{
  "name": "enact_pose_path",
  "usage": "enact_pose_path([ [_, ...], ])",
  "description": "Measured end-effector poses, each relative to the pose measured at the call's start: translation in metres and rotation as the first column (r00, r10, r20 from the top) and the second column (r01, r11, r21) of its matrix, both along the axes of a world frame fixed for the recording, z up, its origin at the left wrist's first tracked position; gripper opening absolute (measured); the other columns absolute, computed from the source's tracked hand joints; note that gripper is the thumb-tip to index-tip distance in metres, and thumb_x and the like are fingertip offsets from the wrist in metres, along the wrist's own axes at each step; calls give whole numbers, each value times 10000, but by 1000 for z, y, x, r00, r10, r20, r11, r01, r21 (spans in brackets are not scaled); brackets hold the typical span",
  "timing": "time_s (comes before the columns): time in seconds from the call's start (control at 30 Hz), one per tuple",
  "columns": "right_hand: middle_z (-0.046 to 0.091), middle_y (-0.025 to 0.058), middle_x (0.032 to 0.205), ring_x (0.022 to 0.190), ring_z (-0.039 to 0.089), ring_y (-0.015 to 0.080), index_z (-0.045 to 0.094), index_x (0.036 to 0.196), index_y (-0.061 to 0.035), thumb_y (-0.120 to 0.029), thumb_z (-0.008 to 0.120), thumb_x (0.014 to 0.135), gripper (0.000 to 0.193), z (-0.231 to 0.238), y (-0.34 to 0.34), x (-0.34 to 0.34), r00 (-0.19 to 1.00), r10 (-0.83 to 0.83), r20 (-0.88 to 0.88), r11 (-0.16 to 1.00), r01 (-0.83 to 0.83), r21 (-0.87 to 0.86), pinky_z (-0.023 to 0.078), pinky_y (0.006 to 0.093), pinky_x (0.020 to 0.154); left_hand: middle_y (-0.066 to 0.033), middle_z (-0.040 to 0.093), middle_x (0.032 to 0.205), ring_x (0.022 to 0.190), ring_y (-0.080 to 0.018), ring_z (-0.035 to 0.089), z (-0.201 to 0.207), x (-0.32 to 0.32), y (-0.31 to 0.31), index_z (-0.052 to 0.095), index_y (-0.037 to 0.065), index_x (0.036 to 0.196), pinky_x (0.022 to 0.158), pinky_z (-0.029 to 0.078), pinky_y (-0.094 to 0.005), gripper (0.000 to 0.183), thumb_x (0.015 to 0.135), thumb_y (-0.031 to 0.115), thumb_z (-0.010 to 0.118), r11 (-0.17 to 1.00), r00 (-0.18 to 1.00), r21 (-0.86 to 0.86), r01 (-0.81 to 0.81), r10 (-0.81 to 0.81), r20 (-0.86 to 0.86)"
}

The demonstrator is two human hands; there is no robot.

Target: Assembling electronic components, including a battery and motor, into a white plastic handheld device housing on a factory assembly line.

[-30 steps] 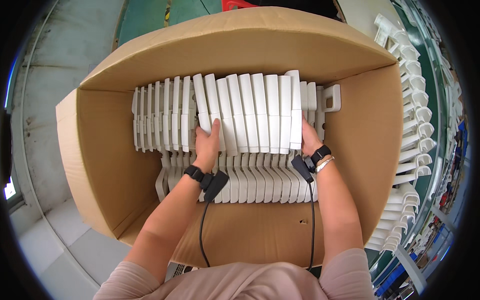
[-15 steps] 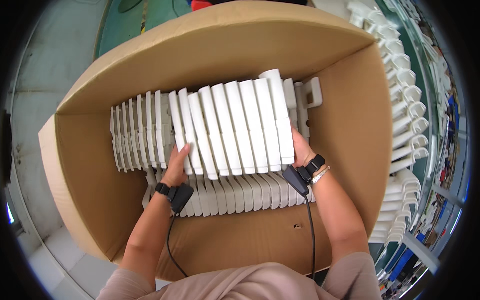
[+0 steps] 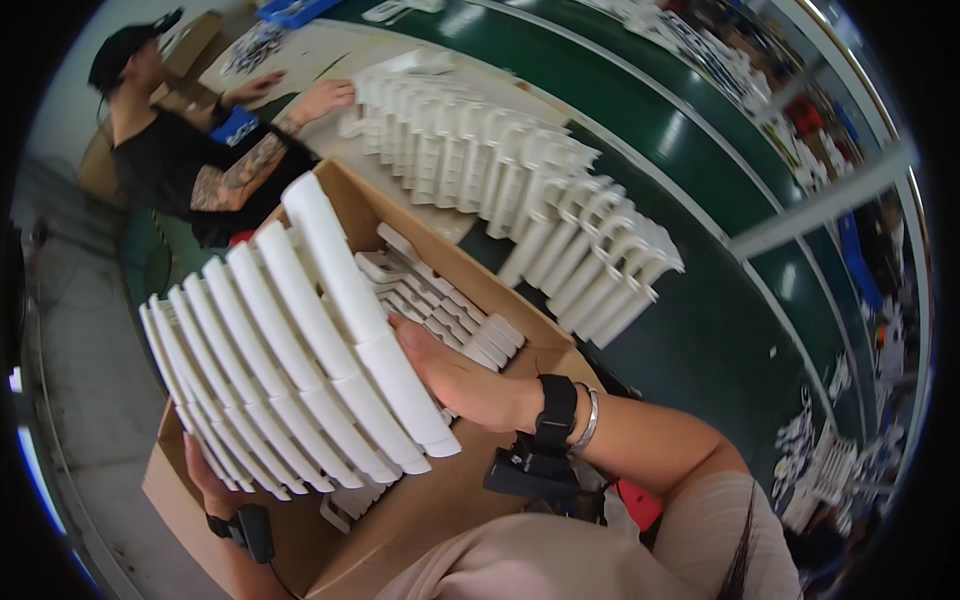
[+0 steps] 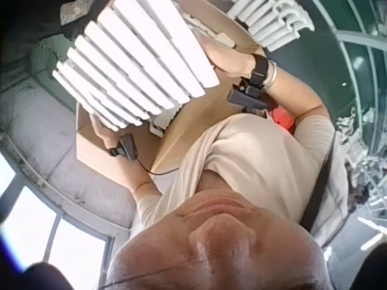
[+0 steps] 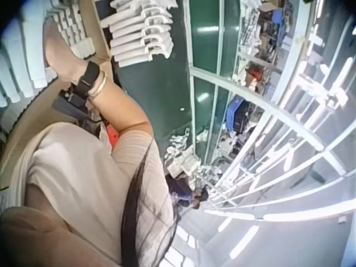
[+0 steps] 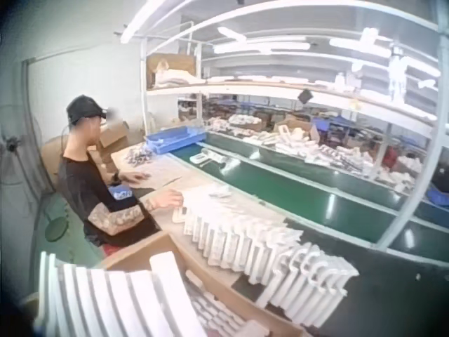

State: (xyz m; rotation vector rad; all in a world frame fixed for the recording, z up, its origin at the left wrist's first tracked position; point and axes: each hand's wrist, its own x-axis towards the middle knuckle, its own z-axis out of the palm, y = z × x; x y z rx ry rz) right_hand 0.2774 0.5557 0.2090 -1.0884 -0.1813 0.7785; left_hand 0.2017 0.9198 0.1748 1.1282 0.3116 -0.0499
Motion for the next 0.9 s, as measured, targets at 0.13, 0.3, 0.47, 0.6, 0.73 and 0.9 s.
enact_pose_path([
  [0.13, 320, 86, 1419, 1274, 309, 162, 262, 1403, -47, -562, 186, 962, 683, 60, -84, -56, 980, -166, 107, 986, 162, 43, 258, 322, 1064, -141, 546, 1219, 1060, -247, 571, 75, 5, -62, 430, 16, 1293, 915, 468, -384, 566, 932, 451, 393, 976, 982, 205, 68, -101, 158],
  [0.3, 386, 92, 1403, 1263, 386, 162, 275, 1417, -52, -470, 203, 991, 601, 86, -207, -155, 896, -443, -33, 888, 443, 120, 310, 325, 1061, -148, 516, 1249, 1108, -251, 540, 111, 11, -198, 387, 6, 1325, 940, 447, -376, 616, 911, 461, 432, 911, 938, 273, 308, -338, 71],
  [0.47, 470, 94, 1345, 1202, 487, 234, 357, 1376, -54, -480, 288, 976, 589, 61, -340, -270, 593, -750, -292, 619, 785, 5, 404, 389, 1005, -121, 560, 1203, 1071, -174, 560, 108, 20, -407, 422, -27, 1296, 891, 466, -308, 569, 955, 427, 394, 567, 617, 337, 751, -785, -53],
  [0.6, 493, 103, 1321, 1168, 512, 251, 388, 1358, -68, -509, 307, 959, 600, -1, -407, -319, 445, -782, -438, 534, 839, -101, 415, 393, 984, -108, 558, 1198, 1049, -147, 565, 40, 23, -517, 403, -26, 1310, 875, 474, -287, 572, 948, 413, 467, 354, 323, -93, 931, -913, -249],
  [0.73, 515, 93, 1294, 1150, 522, 254, 406, 1348, -99, -552, 307, 937, 619, -91, -461, -318, 411, -636, -653, 553, 833, -15, 491, 440, 855, -113, 558, 1232, 1080, -170, 573, -31, 34, -572, 436, 10, 1309, 926, 462, -309, 584, 941, 463, 449, 326, 231, -202, 924, -893, -386],
  [0.9, 622, 69, 1102, 979, 601, 217, 467, 1290, -141, -627, 298, 902, 644, -105, -484, -262, 407, -558, -723, 684, 719, -124, 522, 425, 664, -130, 529, 1279, 1124, -198, 552, -60, 59, -605, 436, 17, 1317, 956, 445, -319, 612, 934, 494, 443, 452, 288, -244, 858, -817, -500],
])
